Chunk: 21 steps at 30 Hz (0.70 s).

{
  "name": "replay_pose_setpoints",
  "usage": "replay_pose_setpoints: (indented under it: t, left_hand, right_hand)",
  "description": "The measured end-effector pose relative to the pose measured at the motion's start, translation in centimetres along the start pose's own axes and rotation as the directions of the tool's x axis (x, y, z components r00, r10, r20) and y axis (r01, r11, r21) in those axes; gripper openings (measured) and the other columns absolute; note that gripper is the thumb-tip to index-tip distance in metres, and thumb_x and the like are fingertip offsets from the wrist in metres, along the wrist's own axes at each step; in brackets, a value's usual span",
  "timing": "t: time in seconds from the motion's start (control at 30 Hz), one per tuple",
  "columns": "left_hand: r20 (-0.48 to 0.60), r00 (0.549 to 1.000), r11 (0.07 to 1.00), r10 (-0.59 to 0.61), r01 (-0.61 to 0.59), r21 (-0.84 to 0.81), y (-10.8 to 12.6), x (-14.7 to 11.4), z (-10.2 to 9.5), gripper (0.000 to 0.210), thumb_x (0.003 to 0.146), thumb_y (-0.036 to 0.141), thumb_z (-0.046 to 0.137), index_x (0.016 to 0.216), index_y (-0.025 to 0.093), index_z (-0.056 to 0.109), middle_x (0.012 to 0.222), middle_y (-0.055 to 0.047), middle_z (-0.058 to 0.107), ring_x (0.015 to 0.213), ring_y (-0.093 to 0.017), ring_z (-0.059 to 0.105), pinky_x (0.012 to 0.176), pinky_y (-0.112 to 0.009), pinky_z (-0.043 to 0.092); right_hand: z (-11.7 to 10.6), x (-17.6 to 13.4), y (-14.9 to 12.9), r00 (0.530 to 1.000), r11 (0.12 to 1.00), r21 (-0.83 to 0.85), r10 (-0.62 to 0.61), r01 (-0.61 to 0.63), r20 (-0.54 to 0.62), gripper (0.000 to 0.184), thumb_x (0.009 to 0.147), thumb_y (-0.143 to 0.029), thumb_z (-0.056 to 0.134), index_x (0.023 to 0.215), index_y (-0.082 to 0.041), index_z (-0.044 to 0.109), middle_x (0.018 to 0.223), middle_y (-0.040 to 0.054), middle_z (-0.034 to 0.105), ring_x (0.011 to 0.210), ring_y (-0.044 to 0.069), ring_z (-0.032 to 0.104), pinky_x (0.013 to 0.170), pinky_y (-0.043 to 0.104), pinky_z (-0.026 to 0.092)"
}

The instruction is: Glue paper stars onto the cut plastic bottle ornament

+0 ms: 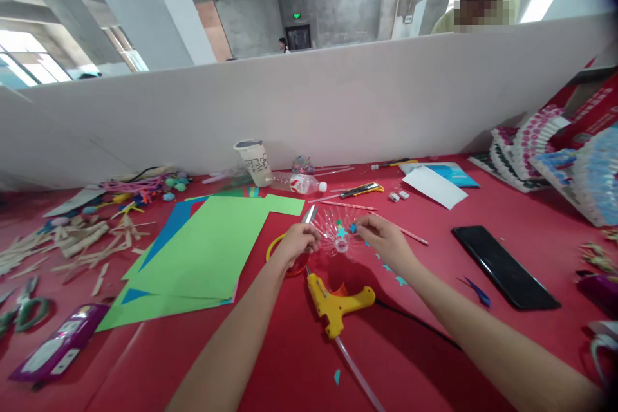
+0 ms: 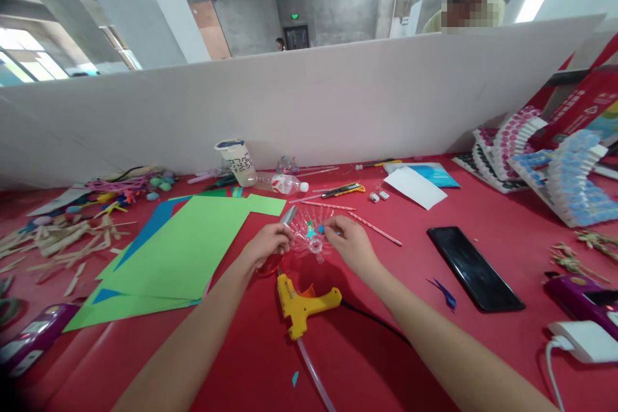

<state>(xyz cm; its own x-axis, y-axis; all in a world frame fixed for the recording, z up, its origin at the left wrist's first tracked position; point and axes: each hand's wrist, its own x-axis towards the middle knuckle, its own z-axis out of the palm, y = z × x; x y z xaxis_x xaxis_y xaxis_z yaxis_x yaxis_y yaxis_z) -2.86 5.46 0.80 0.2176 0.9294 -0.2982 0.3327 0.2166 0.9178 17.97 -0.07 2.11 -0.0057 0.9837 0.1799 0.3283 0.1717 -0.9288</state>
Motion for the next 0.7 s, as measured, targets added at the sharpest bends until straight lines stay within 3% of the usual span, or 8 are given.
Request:
replay_pose_setpoints:
  t: [0.2,0.47,0.7]
  left_hand:
    - [0.067,0.997,0.998,-0.046,0.048,-0.031,0.1,-0.4,-0.4,0.014,0.062,0.002,0.049,0.066,0.015,0.054,0.05,0.002,0.058,0.043,-0.011,0.058,0.045,-0.02,0.044]
    - [0.102,0.994,0.998,-0.041,0.046,-0.042,-0.2,-1.5,-0.9,0.014,0.065,0.004,0.052,0.073,0.016,0.052,0.054,0.001,0.061,0.047,-0.013,0.063,0.05,-0.024,0.051]
    - [0.092,0.996,1.0,-0.008,0.007,0.003,0.0,-1.7,-0.7,0.012,0.065,0.007,0.053,0.073,0.016,0.053,0.053,0.002,0.059,0.046,-0.012,0.061,0.048,-0.022,0.048]
  right_hand:
    - [-0.7,3.5,0.1,0.998,0.998,-0.023,0.064,-0.063,0.018,0.016,0.077,-0.031,0.05,0.073,-0.018,0.059,0.071,0.002,0.065,0.059,0.013,0.061,0.056,0.023,0.048]
    - [-1.4,3.1,-0.2,0.997,0.991,-0.107,0.076,-0.075,0.005,0.014,0.074,-0.029,0.051,0.071,-0.018,0.059,0.068,0.0014,0.063,0.052,0.012,0.058,0.049,0.021,0.044]
    - [-2.1,3.3,-0.1,0.999,0.984,-0.18,0.007,-0.017,-0.053,0.015,0.075,-0.028,0.05,0.069,-0.018,0.059,0.065,0.0011,0.061,0.052,0.013,0.056,0.049,0.023,0.043]
